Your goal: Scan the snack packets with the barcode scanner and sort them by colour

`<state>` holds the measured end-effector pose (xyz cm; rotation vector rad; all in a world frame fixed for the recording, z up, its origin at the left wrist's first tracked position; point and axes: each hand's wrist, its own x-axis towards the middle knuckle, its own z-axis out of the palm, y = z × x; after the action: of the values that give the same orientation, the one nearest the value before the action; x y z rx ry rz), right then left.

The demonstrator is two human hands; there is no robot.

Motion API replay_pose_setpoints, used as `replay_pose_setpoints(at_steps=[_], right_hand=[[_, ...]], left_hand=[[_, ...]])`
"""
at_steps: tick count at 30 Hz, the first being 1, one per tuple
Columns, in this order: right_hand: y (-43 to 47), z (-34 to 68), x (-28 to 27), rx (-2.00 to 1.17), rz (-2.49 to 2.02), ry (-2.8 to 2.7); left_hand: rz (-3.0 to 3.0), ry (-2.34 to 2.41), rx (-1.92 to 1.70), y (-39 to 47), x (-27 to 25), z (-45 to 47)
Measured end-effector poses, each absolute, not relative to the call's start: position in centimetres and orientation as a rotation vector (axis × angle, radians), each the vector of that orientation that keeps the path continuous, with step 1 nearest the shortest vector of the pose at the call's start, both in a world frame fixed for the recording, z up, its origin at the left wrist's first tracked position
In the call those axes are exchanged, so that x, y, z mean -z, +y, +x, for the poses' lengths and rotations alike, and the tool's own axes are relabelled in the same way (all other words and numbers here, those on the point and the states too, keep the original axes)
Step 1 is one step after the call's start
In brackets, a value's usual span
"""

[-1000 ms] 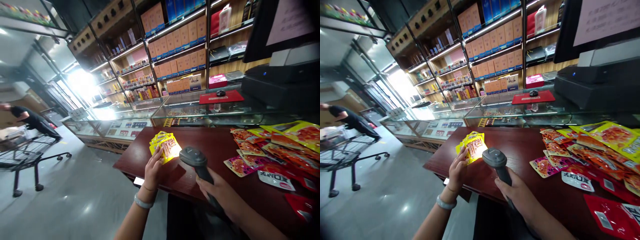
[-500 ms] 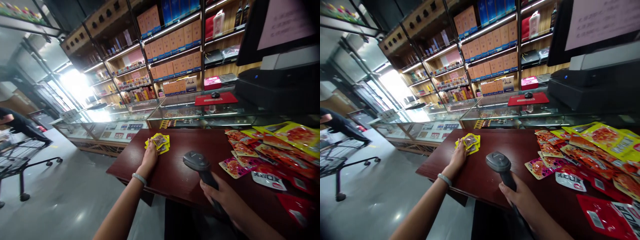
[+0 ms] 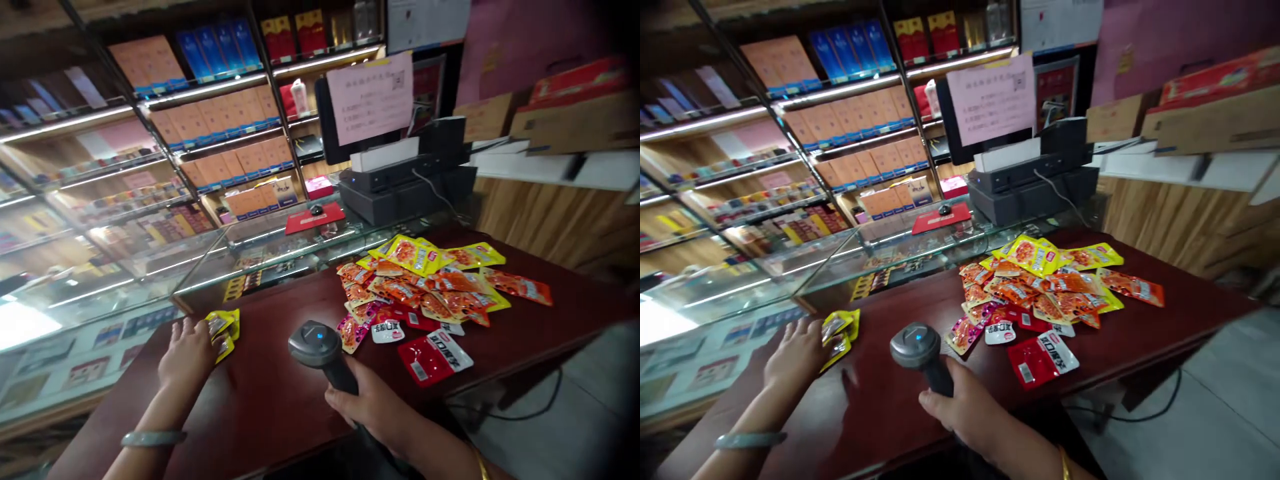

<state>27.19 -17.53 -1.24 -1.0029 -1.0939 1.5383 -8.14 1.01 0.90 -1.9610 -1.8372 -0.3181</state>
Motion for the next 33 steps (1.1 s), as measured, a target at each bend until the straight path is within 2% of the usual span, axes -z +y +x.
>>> replay_pose_setpoints(at_steps=[3,8,12,15,20,24,28,31,33], right_hand=[[-18.1,29.8,1.4,-1.467,-1.031,-1.079],[-19.1,34.5,2.8,-1.358,-1.050,-0.912],[-20.6,38.3,3.5,-1.274,-1.055,-0.748],[-21.7,40.8,3.8,-1.204,-1.122,-0.693],[-22.5,43.5,4.5,-1.124,-1.163,-0.639],[-22.3,44.3,5.2,-1.120,-1.169,-0.660],[-21.9,44.2,5.8,-1.120,-1.176,-0.659],[-21.6,43.6,6.0,-1.065,-1.171,-0.626],[-21.5,43.1,5.9,-1.049,-1.167,-0.605]], left_hand=[[-2.180,-1.655,0.341,1.4,-3.0,0.8],[-2.693,-1.140,0.482,1.8,-4.5,20.7],[-2.967,-0.811,0.372,3.1,-4.3,33.8],[-3.029,-0.793,0.204,4.1,-3.8,39.9],[-3.038,-1.117,-0.047,4.6,-2.2,43.9],[-2.985,-1.213,-0.019,4.1,-1.2,44.7],[-3.028,-1.089,0.050,4.2,-2.2,44.0],[-3.034,-1.167,0.251,5.1,-4.0,41.5],[-3.047,-1.363,0.616,5.7,-5.1,38.7]])
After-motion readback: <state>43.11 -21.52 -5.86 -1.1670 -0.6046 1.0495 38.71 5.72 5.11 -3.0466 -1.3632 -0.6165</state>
